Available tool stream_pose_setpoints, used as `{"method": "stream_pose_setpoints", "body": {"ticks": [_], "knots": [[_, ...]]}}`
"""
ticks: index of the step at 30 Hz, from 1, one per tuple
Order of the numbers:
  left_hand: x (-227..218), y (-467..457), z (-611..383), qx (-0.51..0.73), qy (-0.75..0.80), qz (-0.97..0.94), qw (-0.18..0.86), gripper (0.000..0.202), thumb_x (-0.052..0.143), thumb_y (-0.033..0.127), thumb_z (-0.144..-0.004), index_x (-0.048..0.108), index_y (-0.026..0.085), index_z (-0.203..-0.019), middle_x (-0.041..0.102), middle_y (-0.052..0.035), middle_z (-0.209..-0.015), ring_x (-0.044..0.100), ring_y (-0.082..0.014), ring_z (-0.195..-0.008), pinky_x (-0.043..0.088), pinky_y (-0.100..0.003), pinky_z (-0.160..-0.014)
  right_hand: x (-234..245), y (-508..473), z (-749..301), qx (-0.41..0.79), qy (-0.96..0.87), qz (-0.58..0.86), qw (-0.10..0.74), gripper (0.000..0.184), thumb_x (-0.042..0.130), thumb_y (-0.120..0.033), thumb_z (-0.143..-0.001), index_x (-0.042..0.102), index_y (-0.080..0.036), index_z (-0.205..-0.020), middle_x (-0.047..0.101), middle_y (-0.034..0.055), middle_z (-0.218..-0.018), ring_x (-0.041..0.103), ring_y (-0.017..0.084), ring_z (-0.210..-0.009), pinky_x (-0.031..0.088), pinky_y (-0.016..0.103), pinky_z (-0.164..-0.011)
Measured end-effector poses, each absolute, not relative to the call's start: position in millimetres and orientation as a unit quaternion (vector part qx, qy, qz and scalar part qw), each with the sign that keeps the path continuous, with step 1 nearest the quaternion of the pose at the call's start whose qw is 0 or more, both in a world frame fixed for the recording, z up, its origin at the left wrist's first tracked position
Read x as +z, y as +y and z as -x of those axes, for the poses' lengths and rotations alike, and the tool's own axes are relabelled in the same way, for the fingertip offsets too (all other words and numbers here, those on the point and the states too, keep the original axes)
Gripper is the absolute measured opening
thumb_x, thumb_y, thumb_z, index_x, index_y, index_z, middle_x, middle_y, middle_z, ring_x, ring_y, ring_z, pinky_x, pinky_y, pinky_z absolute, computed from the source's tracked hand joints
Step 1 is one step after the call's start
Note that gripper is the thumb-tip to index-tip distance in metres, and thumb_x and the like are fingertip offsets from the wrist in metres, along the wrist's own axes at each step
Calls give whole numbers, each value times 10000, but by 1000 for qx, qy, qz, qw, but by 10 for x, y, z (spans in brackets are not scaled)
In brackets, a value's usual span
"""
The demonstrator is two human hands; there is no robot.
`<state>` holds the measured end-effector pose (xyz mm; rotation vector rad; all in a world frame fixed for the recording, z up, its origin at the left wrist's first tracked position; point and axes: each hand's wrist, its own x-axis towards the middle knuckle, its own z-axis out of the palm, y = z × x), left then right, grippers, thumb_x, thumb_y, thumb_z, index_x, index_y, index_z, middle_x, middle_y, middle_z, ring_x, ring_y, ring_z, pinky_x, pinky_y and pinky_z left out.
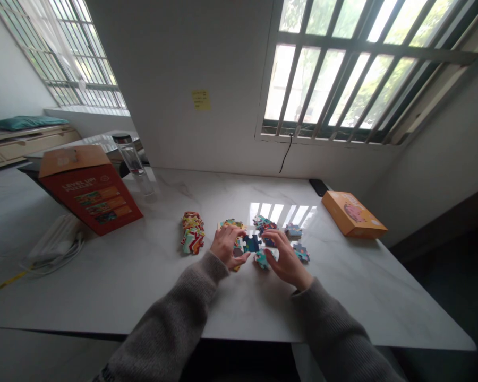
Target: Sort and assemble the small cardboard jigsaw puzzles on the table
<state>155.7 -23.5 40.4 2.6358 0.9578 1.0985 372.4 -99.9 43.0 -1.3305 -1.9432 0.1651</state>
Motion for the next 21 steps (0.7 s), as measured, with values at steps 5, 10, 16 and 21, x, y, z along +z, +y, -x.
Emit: {"method": "stream_pose_setpoints", "body": {"ticks": [5, 10, 16, 21], "knots": [[376, -238, -1584, 364, 293, -882, 61, 446, 749, 340, -669, 577, 191, -1052, 632, -86, -1030, 569, -297, -1001, 406, -429, -884, 487, -1042, -3722, 109, -808, 449, 365, 324, 572, -238, -932, 533, -276, -1252, 521, 98, -1400, 479, 265, -1306, 427, 499, -1083], [312, -228, -1617, 362, 287, -885, 65, 447, 748, 344, -651, 573, 195, -1035, 633, -76, -976, 575, -289, -955, 407, -422, -855, 486, -1033, -3709, 96, -816, 450, 350, 237, 565, -277, -958, 590, -285, -1193, 584, 87, -1342, 540, 263, -1226, 472, 488, -1019], [278, -214, -1604, 367, 278, -885, 75, 732, 738, 436, -698, 462, 178, -1325, 620, -115, -1135, 561, -310, -1044, 388, -437, -905, 517, -882, -4211, 29, -781, 502, 370, 329, 556, -292, -955, 569, -296, -1284, 633, 90, -1299, 569, 278, -1205, 437, 512, -1051], [247, -232, -1621, 340, 256, -901, 83, 610, 660, 442, -789, 490, 193, -1319, 609, -119, -1157, 545, -310, -1073, 393, -441, -930, 353, -727, -5046, 0, -716, 604, 351, 347, 529, -319, -945, 600, -238, -1275, 645, 129, -1160, 617, 287, -1100, 492, 489, -984]]}}
